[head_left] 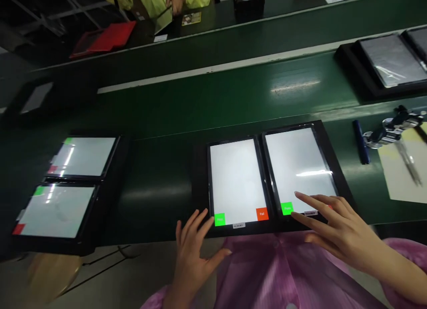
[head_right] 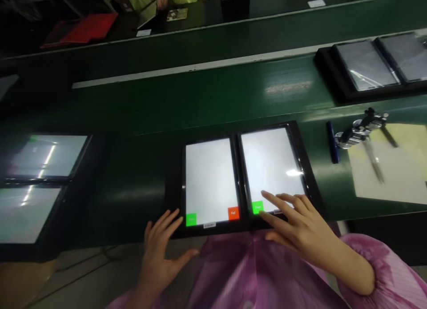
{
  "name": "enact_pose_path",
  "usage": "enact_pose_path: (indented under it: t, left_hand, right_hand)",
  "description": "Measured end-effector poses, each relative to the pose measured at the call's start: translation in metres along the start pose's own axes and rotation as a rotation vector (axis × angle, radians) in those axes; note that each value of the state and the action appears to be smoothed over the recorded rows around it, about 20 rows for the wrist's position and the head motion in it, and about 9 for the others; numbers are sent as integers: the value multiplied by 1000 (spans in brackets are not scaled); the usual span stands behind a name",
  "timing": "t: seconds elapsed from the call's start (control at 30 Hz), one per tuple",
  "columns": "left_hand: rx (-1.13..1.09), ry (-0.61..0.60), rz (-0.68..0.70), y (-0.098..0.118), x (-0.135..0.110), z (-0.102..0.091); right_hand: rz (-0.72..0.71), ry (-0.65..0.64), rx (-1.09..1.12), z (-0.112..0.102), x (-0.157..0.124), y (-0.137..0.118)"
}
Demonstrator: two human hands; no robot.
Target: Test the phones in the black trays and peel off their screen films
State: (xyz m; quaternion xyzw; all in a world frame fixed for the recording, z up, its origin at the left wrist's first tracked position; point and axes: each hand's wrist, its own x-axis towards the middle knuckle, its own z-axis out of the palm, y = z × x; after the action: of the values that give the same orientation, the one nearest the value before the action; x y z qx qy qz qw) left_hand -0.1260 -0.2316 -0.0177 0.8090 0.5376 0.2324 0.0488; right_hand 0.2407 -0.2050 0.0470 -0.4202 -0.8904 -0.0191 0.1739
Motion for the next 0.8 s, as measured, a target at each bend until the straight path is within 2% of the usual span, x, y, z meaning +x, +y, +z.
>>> enact_pose_path:
  t: [0.1, 0.27, 0.5, 0.63, 0.7, 0.8]
  left_hand:
    - [-52, 34, -99, -6, 14, 3]
    - [-3, -76, -134, -13, 32, 8]
    - [118, -161, -89, -4, 22, 5]
    - [137, -194, -74, 4, 18, 1]
    - [103, -149, -66, 0, 25, -2]
    - [-69, 44, -86, -19, 57, -8]
  right_hand:
    - [68, 52, 36, 1, 2, 2]
    - [89, 95, 4, 13, 3, 13]
    - [38, 91, -143, 19, 7, 20]
    - [63, 196, -62, 16, 5, 33]
    - [129, 243, -23, 18, 8, 53]
    - [273, 203, 47, 26, 29, 98]
